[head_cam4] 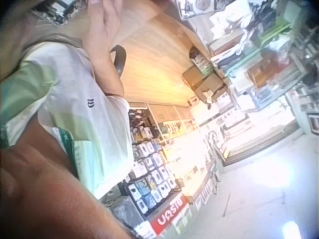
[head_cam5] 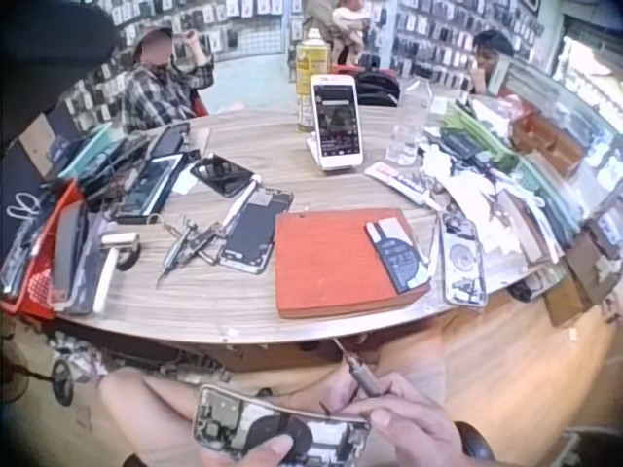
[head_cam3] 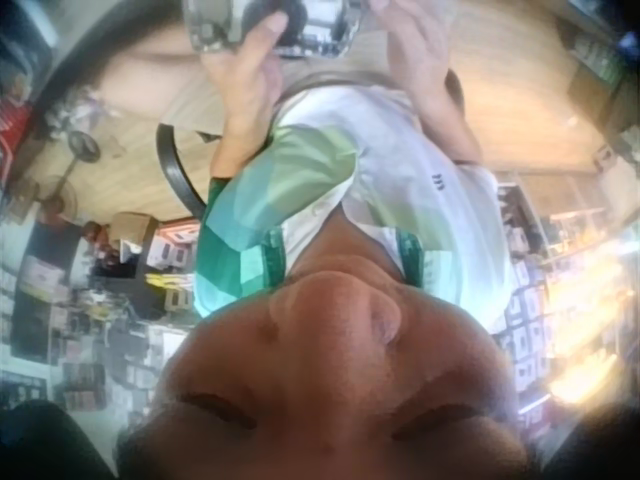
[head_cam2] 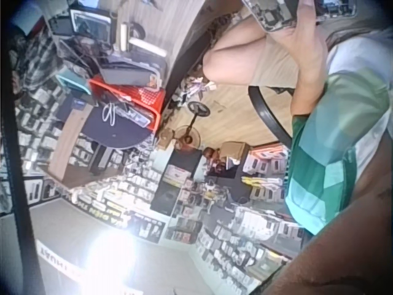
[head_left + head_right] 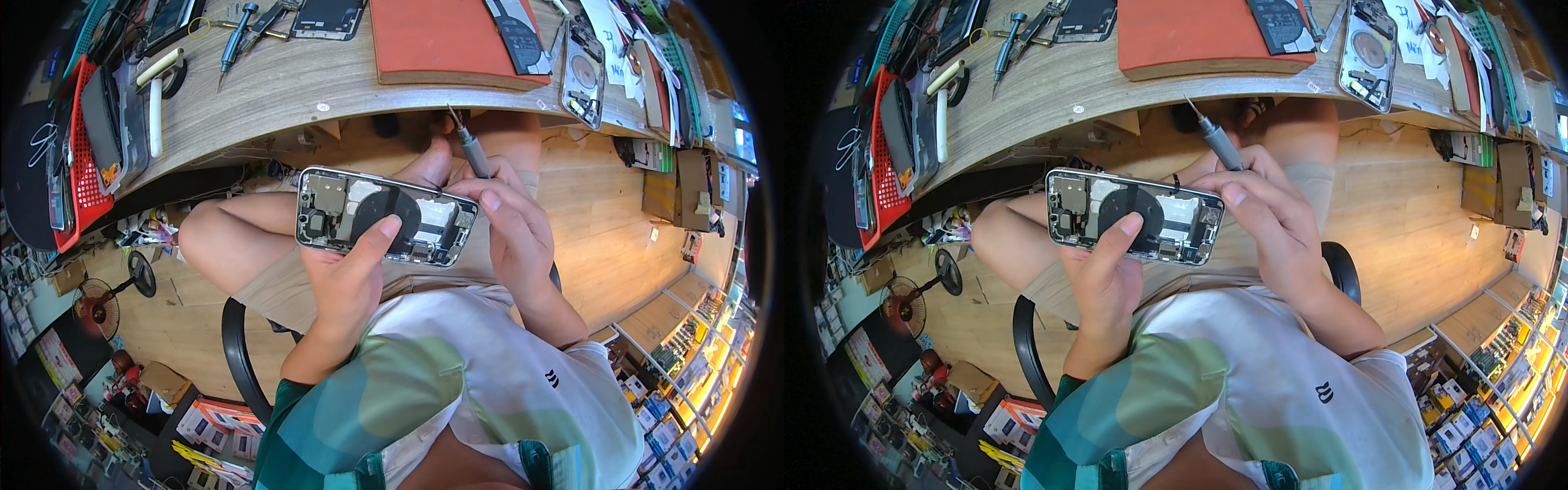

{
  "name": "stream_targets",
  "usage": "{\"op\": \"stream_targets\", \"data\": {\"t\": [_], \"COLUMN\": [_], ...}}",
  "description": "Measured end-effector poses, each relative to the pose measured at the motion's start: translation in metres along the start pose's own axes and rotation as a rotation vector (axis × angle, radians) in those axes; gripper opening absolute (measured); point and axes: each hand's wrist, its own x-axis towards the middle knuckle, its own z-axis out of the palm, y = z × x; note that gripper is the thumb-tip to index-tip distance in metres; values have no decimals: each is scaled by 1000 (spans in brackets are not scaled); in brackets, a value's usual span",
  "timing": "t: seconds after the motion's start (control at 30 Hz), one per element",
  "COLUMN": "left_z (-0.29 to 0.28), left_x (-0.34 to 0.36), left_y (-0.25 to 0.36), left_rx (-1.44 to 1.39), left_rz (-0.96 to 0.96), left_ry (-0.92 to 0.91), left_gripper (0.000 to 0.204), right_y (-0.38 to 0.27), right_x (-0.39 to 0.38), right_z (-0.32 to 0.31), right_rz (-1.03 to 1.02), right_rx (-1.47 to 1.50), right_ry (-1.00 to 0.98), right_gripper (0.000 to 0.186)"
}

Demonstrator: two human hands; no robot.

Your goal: The person is repairing a smartphone by using a screwdriver to remove screws and a metal tool to pry open the device. They manipulate internal components and place removed parts on the workbench.

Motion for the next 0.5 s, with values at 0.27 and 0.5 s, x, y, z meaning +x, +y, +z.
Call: {"op": "stream_targets", "data": {"t": [0.27,0.5], "left_z": [-20,-13], "left_x": [-9,0], "left_y": [-13,-9], "left_rx": [73,69], "left_rz": [-92,-124], "left_ry": [89,54], "left_gripper": [36,58], "right_y": [-2,-11], "right_x": [-2,-2], "right_z": [0,3], "right_rz": [-95,-262], "right_rx": [-99,-389], "right_ry": [-54,-73], "right_gripper": [27,25]}}
